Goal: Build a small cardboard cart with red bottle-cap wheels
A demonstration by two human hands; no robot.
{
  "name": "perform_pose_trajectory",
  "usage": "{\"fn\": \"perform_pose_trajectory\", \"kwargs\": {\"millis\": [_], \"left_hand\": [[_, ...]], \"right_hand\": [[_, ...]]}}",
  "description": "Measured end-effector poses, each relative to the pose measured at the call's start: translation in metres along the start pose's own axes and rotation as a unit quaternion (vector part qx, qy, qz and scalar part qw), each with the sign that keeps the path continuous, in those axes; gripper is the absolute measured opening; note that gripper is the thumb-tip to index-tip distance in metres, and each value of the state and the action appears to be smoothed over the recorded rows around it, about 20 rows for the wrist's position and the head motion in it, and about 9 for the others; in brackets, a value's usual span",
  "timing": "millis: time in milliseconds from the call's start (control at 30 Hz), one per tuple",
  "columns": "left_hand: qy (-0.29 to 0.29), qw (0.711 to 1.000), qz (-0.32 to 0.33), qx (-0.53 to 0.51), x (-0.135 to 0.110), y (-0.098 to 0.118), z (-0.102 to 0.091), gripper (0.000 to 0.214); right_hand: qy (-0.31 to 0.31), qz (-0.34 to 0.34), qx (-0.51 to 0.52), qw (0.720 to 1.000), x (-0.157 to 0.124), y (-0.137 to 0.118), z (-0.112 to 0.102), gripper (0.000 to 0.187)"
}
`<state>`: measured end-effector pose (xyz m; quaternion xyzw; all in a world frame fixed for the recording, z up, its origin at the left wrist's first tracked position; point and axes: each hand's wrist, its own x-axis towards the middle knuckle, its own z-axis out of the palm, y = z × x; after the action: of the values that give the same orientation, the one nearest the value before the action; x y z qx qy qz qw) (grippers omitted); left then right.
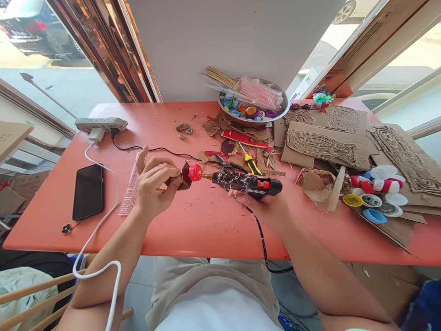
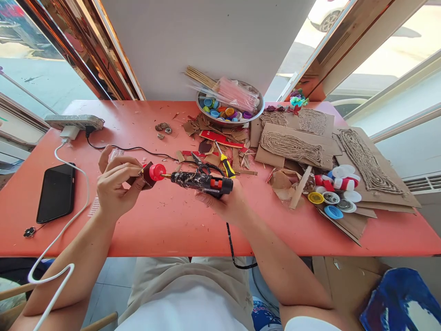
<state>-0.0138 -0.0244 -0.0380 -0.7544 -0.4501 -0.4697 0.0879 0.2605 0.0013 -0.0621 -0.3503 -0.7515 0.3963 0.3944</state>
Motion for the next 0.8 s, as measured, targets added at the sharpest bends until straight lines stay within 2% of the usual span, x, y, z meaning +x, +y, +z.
{"fn": "perform_pose_trajectory", "kwargs": {"millis": [167, 267, 367, 567, 800], "left_hand": [[0.011, 0.999, 0.029, -0.008, 0.001, 0.001, 0.001, 0.023], [0.011, 1.000, 0.013, -0.005, 0.000, 0.001, 0.002, 0.025], [0.028, 1.000, 0.001, -0.003, -0.001, -0.004, 0.001, 0.024], [0.043, 0.998, -0.037, 0.034, -0.001, -0.021, -0.004, 0.024], [0.046, 0.998, -0.021, 0.036, -0.001, -0.022, -0.001, 0.024]], "right_hand": [[0.014, 0.038, -0.001, 0.999, -0.002, -0.012, -0.002, 0.054], [0.007, 0.054, 0.005, 0.999, -0.002, -0.017, -0.004, 0.046], [-0.004, 0.046, -0.027, 0.999, 0.000, -0.018, -0.008, 0.045], [0.017, -0.002, -0.158, 0.987, 0.007, -0.021, -0.017, 0.033], [-0.018, -0.029, -0.168, 0.985, 0.012, -0.017, -0.012, 0.032]]}}
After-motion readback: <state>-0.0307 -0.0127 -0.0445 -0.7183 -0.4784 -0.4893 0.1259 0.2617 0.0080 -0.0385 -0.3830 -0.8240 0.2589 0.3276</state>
